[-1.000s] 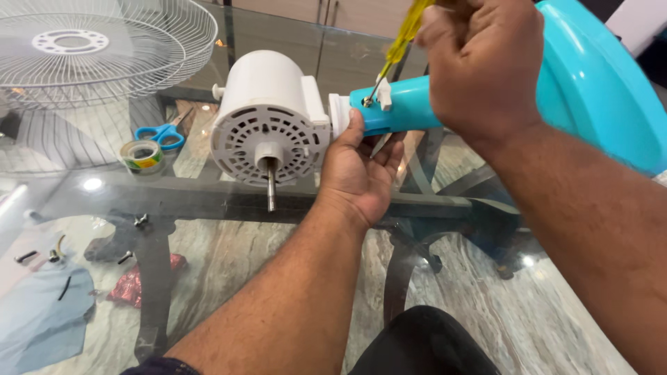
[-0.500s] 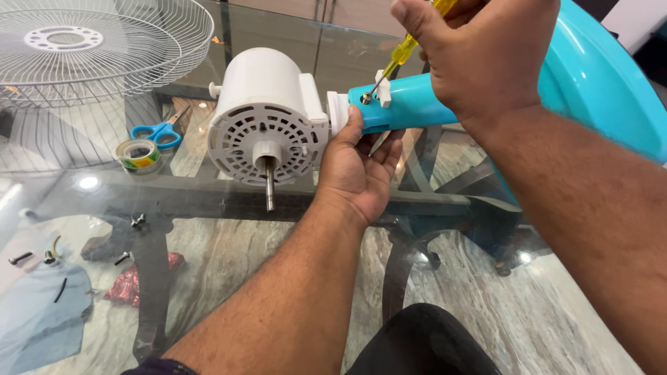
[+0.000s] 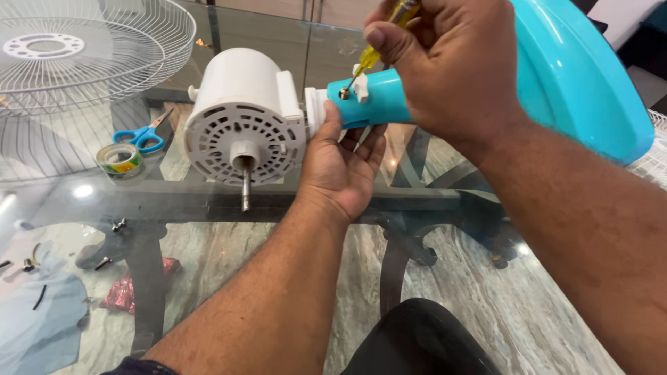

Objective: The person uses a screwdriver to remove screws from the neck of a disassembled electric fan. They detach a white plastic bracket and separate the neck from the motor housing, then place the screwdriver on the table.

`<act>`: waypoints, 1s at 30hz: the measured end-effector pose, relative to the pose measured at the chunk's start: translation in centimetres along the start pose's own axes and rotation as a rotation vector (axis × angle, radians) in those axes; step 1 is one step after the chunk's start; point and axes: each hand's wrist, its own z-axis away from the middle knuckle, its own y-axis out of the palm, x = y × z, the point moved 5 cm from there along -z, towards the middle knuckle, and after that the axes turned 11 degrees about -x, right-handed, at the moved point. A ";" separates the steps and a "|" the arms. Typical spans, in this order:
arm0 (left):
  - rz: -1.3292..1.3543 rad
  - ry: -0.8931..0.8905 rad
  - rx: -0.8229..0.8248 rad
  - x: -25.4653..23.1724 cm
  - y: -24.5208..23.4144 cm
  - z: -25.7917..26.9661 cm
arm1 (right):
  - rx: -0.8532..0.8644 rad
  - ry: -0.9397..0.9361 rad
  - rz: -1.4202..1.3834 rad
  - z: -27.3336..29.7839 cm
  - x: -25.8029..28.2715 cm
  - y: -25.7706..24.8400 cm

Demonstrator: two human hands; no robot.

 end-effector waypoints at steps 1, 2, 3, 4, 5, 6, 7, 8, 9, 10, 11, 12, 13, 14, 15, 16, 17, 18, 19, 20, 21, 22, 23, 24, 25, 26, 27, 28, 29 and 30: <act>-0.002 0.007 0.000 0.0 0.1 0.0 | -0.015 -0.013 -0.005 -0.2 0.1 -0.2; -0.004 0.014 0.001 0.1 0.2 0.1 | -0.029 -0.027 -0.010 -0.3 0.3 -0.6; -0.007 0.025 0.015 0.1 0.2 0.1 | -0.009 -0.003 -0.066 -0.5 0.3 -0.5; -0.009 0.036 0.028 0.1 0.2 0.1 | 0.012 0.021 -0.122 -0.6 0.4 -0.3; -0.011 0.047 0.043 0.0 0.2 0.1 | 0.033 0.044 -0.178 -0.9 0.6 -0.2; 0.015 0.065 0.069 -0.2 0.1 0.1 | 0.066 0.010 -0.166 -0.9 1.0 -0.1; 0.036 0.073 0.103 -0.2 0.3 0.0 | 0.090 -0.022 -0.143 -0.6 1.4 -0.3; 0.058 0.080 0.136 -0.1 0.6 -0.2 | 0.115 -0.054 -0.120 -0.6 1.7 -0.5; 0.082 0.066 0.136 0.2 0.7 -0.3 | 0.110 0.046 -0.146 -0.6 1.2 -0.8; 0.106 0.053 0.136 0.5 0.9 -0.4 | 0.104 0.146 -0.173 -0.5 0.8 -1.1; 0.134 0.054 0.128 0.2 0.6 -0.3 | 0.109 0.243 -0.213 -0.5 0.3 -0.8; 0.132 0.057 0.116 -0.1 0.4 -0.2 | 0.081 0.248 -0.230 -0.3 0.1 -0.8; 0.133 0.056 0.108 0.0 0.4 -0.1 | 0.055 0.252 -0.241 0.0 -0.3 -1.4; 0.134 0.056 0.100 -0.1 0.3 0.0 | 0.029 0.255 -0.252 0.3 -0.9 -2.1; 0.132 0.055 0.083 0.0 0.4 0.0 | -0.085 0.261 -0.251 0.8 -2.0 -3.2; 0.130 0.055 0.067 0.1 0.5 0.0 | -0.198 0.265 -0.249 1.3 -3.4 -4.5; 0.128 0.058 0.049 0.0 0.5 0.1 | -0.297 0.244 -0.163 1.6 -4.7 -6.1; 0.118 0.061 0.050 0.0 0.6 0.1 | -0.395 0.224 -0.076 2.1 -6.0 -8.2; 0.115 0.067 0.051 0.0 0.6 0.2 | -0.418 0.152 0.122 2.7 -6.6 -10.5; 0.111 0.073 0.051 -0.1 0.7 0.1 | -0.409 0.095 0.233 3.3 -7.3 -12.1; 0.092 0.078 0.030 0.1 0.7 0.1 | -0.412 0.041 0.352 4.1 -7.9 -14.0; 0.073 0.083 0.008 0.1 0.6 0.0 | -0.386 0.004 0.387 4.7 -8.4 -15.5; 0.051 0.085 -0.010 0.2 0.7 -0.1 | -0.364 -0.031 0.425 5.4 -8.7 -16.9; 0.000 0.092 -0.033 0.4 0.7 0.0 | -0.341 -0.066 0.464 6.1 -8.6 -18.0; -0.049 0.106 -0.057 0.4 0.6 0.2 | -0.316 -0.101 0.496 6.5 -8.3 -18.6; -0.099 0.121 -0.081 0.3 0.6 0.5 | -0.302 -0.014 0.520 6.9 -8.5 -18.9; -0.117 0.111 -0.090 0.4 0.8 0.8 | -0.283 0.073 0.555 7.2 -8.3 -19.3; -0.136 0.101 -0.099 0.5 1.0 1.1 | -0.265 0.282 0.566 7.6 -8.7 -19.5; -0.158 0.090 -0.108 0.7 1.4 1.4 | -0.242 0.494 0.562 8.2 -8.9 -19.8; -0.169 0.059 -0.125 1.1 1.9 1.7 | -0.229 0.584 0.439 8.4 -8.7 -19.7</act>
